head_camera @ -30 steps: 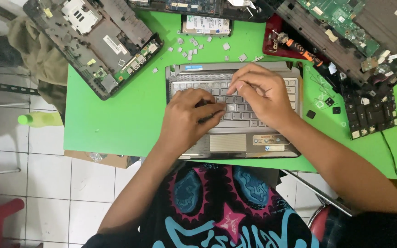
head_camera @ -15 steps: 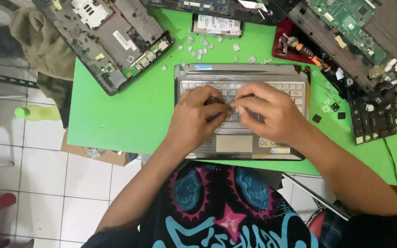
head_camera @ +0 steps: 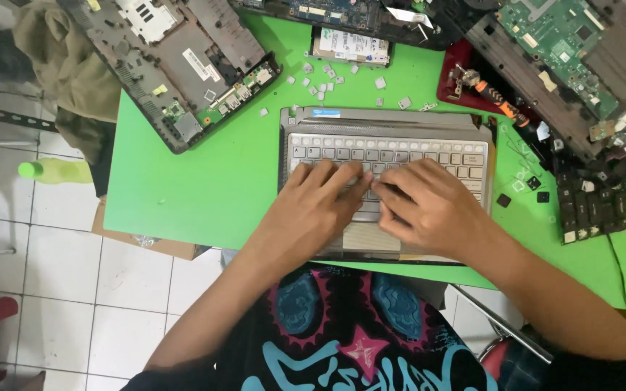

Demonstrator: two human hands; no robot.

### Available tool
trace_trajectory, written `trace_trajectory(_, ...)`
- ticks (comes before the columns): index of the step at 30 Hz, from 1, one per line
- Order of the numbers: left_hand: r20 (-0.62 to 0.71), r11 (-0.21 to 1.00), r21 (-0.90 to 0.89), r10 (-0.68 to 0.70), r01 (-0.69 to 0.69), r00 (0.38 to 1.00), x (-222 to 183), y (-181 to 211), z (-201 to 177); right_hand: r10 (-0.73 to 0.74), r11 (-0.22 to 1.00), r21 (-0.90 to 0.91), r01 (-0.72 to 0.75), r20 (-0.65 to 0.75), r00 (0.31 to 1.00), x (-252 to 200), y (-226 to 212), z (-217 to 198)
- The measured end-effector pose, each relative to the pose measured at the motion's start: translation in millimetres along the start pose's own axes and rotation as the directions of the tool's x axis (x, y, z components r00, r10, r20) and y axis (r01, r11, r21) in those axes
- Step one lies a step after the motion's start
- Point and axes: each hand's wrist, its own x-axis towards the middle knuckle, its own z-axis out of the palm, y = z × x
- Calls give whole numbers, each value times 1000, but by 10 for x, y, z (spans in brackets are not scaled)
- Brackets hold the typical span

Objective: Reassembling a laptop keyboard by manually installing individual keycaps and their underlying hinge mechanisms.

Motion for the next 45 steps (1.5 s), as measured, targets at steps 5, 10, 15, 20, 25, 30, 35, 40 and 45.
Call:
trace_trajectory(5,23,978,-208,14,-8,1000,14,-135,-10,46,998,32,-45,-38,998,-25,18,38)
trace_trajectory(10,69,940,-342,19,6,997,21,-201,-20,53,998,48,-51,-50,997,-44,57,70)
trace_trajectory(15,-34,950,-311,-6,-5,999,-10,-150,89,-20,1000,2,20,-89,996,54,5,16)
trace_trajectory(20,-103,964,-264,-14,-14,995,-96,-75,179,-48,999,-29,45,-111,993,70,-5,33)
trace_trajectory(25,-113,965,-263,-48,17,992,-104,-59,163,-65,998,-6,65,-108,992,62,19,54)
trace_trajectory(30,-108,948,-318,-44,7,993,-125,-96,238,-18,998,59,24,-103,995,25,48,69)
trace_trajectory(35,-97,947,-320,-46,13,994,-72,-92,182,7,996,85,6,-142,990,19,35,120)
trace_trajectory(40,-97,950,-311,-50,17,994,-41,-83,185,24,994,108,-8,-151,988,39,41,101)
trace_trajectory(45,-84,974,-225,-11,-8,996,6,-52,110,50,995,95,-39,-124,991,58,40,83)
